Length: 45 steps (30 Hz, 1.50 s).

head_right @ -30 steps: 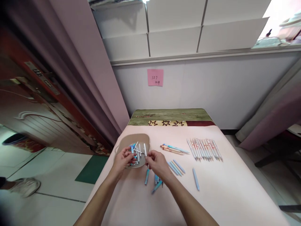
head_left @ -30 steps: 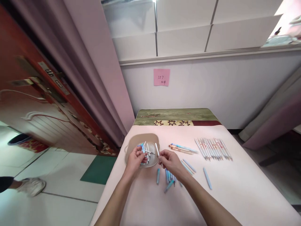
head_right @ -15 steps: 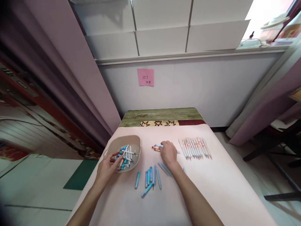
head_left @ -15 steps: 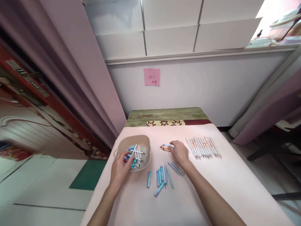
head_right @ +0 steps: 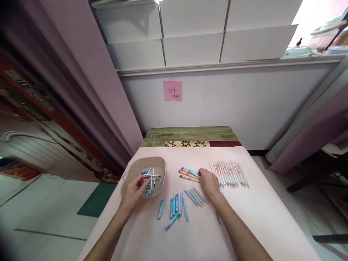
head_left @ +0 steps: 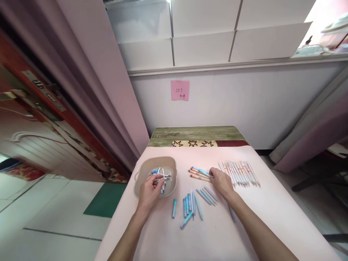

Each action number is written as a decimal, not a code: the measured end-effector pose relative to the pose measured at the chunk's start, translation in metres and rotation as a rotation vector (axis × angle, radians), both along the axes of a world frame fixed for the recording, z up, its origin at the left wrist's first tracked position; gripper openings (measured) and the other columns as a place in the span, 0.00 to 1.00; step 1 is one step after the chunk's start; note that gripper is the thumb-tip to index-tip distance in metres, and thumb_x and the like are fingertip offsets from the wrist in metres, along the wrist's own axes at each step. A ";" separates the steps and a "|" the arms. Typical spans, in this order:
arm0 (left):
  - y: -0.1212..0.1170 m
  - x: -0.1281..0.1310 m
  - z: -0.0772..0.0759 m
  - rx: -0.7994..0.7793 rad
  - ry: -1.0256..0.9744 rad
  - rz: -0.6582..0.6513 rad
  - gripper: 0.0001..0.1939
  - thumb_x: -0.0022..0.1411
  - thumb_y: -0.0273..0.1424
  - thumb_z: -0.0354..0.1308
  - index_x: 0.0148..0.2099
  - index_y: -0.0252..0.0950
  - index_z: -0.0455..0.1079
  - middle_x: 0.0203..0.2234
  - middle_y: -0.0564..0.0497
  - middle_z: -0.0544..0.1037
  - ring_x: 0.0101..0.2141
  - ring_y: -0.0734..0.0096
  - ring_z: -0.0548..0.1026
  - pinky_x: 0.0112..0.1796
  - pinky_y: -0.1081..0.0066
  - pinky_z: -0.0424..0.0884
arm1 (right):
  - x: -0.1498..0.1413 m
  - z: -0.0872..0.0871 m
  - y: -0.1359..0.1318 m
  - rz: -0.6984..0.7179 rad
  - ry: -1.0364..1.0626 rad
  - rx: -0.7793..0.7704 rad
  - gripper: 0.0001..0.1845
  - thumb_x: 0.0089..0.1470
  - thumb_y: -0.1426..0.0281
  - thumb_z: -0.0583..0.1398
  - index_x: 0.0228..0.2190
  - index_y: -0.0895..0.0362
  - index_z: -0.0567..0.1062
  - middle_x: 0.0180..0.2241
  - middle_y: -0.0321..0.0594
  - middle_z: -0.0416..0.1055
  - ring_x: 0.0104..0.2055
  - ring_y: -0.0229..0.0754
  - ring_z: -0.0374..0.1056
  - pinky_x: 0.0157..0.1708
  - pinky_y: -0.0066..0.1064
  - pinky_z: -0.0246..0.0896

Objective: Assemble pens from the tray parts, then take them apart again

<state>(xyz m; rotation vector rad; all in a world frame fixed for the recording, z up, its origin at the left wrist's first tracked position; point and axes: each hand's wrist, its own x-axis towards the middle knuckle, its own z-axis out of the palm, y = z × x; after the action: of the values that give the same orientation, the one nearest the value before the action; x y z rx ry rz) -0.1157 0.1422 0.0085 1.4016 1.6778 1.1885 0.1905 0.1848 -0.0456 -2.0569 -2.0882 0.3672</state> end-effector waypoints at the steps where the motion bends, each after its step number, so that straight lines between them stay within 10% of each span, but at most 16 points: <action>1: -0.001 0.000 0.000 -0.018 -0.036 -0.004 0.14 0.48 0.39 0.64 0.36 0.36 0.77 0.25 0.50 0.75 0.23 0.70 0.72 0.24 0.74 0.66 | 0.001 0.000 -0.001 -0.002 0.007 -0.001 0.09 0.54 0.74 0.55 0.35 0.53 0.73 0.34 0.37 0.73 0.34 0.40 0.67 0.29 0.29 0.46; 7: -0.004 0.009 0.003 -0.105 -0.162 -0.022 0.17 0.48 0.40 0.65 0.38 0.34 0.77 0.20 0.52 0.73 0.23 0.71 0.70 0.23 0.75 0.63 | -0.007 0.010 -0.013 -0.018 0.112 0.071 0.10 0.54 0.74 0.55 0.37 0.54 0.73 0.37 0.40 0.74 0.39 0.41 0.68 0.32 0.29 0.51; 17: -0.007 0.057 0.023 -0.234 -0.798 -0.239 0.19 0.45 0.35 0.70 0.40 0.32 0.76 0.33 0.45 0.79 0.21 0.82 0.64 0.19 0.79 0.54 | -0.087 0.061 -0.042 0.137 1.436 -0.311 0.19 0.41 0.62 0.68 0.32 0.57 0.68 0.27 0.34 0.71 0.28 0.36 0.66 0.29 0.27 0.58; 24: -0.004 0.035 0.022 -0.204 -0.877 -0.106 0.19 0.45 0.34 0.70 0.39 0.33 0.73 0.31 0.48 0.79 0.20 0.84 0.65 0.18 0.81 0.55 | -0.105 0.063 -0.053 0.222 1.458 -0.544 0.29 0.54 0.46 0.55 0.33 0.60 0.75 0.22 0.36 0.69 0.21 0.33 0.61 0.24 0.26 0.51; 34: -0.007 0.020 0.019 -0.253 -0.895 -0.130 0.20 0.45 0.34 0.70 0.40 0.31 0.74 0.32 0.45 0.80 0.19 0.83 0.64 0.20 0.79 0.61 | -0.131 0.062 -0.055 0.130 1.627 -0.763 0.26 0.48 0.48 0.62 0.30 0.61 0.75 0.17 0.26 0.52 0.19 0.29 0.40 0.21 0.26 0.34; 45: -0.002 0.018 0.010 -0.102 -0.824 0.021 0.18 0.43 0.38 0.70 0.34 0.31 0.76 0.23 0.51 0.77 0.17 0.85 0.62 0.16 0.81 0.54 | -0.149 0.056 -0.051 0.019 1.397 -0.347 0.26 0.45 0.46 0.62 0.26 0.57 0.71 0.17 0.30 0.64 0.18 0.31 0.54 0.19 0.25 0.44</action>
<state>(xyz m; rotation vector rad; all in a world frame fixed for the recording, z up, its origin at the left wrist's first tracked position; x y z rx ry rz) -0.0974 0.1404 0.0186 0.6674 1.1351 1.4055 0.0419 0.1343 0.0106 -1.1355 -1.1477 1.6349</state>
